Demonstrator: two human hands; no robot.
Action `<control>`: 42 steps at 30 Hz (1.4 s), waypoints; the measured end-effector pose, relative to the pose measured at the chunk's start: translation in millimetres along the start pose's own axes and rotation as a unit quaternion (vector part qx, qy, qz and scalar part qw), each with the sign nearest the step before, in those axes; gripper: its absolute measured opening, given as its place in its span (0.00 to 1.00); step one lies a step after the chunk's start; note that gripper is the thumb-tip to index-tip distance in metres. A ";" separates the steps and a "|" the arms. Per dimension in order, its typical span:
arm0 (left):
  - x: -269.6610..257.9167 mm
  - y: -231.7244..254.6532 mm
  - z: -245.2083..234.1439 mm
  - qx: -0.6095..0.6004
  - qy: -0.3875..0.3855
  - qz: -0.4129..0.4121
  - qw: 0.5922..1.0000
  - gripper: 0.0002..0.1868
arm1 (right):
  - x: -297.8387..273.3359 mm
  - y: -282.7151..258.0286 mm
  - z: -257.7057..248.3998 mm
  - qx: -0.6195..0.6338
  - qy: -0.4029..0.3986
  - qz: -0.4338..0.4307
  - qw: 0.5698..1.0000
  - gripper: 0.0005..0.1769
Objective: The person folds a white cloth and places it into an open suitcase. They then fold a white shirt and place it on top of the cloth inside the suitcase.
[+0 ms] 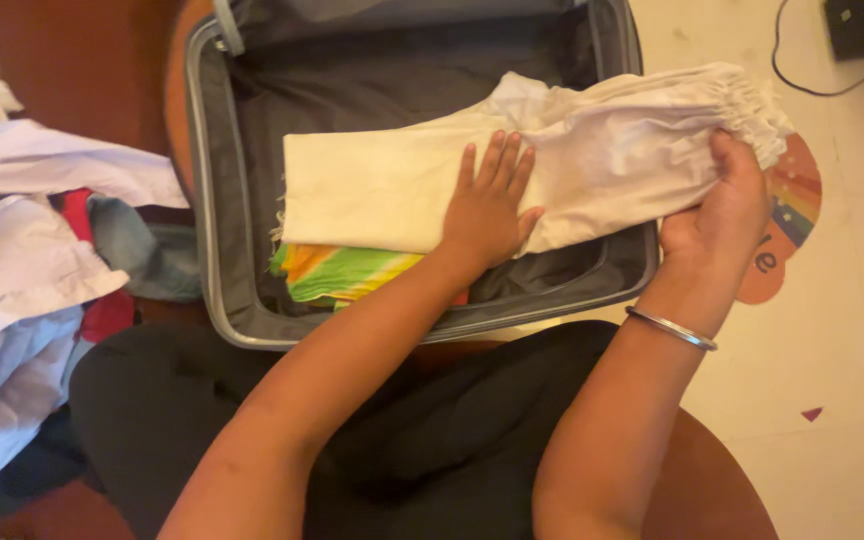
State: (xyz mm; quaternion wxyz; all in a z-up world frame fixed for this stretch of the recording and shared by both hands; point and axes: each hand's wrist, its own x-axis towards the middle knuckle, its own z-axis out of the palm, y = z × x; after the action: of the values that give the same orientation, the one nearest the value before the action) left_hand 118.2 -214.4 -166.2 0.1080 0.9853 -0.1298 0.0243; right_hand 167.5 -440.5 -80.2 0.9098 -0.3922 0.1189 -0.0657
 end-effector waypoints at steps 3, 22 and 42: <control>6.4 -2.1 -4.0 -0.054 0.000 0.008 0.999 0.43 | -2.3 -1.1 5.5 -0.019 0.026 -0.042 0.999 0.22; 27.5 55.6 2.3 -0.417 0.186 -0.065 0.887 0.46 | -16.0 -8.0 14.4 -0.015 -0.037 -0.093 0.995 0.26; -5.4 -30.2 -87.7 -0.814 0.057 -0.163 0.555 0.45 | -71.5 32.0 101.0 -0.076 -0.207 -0.062 0.973 0.30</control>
State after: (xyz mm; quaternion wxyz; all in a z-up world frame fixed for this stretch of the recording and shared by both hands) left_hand 119.2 -165.3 -87.3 0.8734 0.4783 0.0748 -0.0531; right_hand 126.5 -332.9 -24.7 0.8764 -0.4718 -0.0922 -0.0297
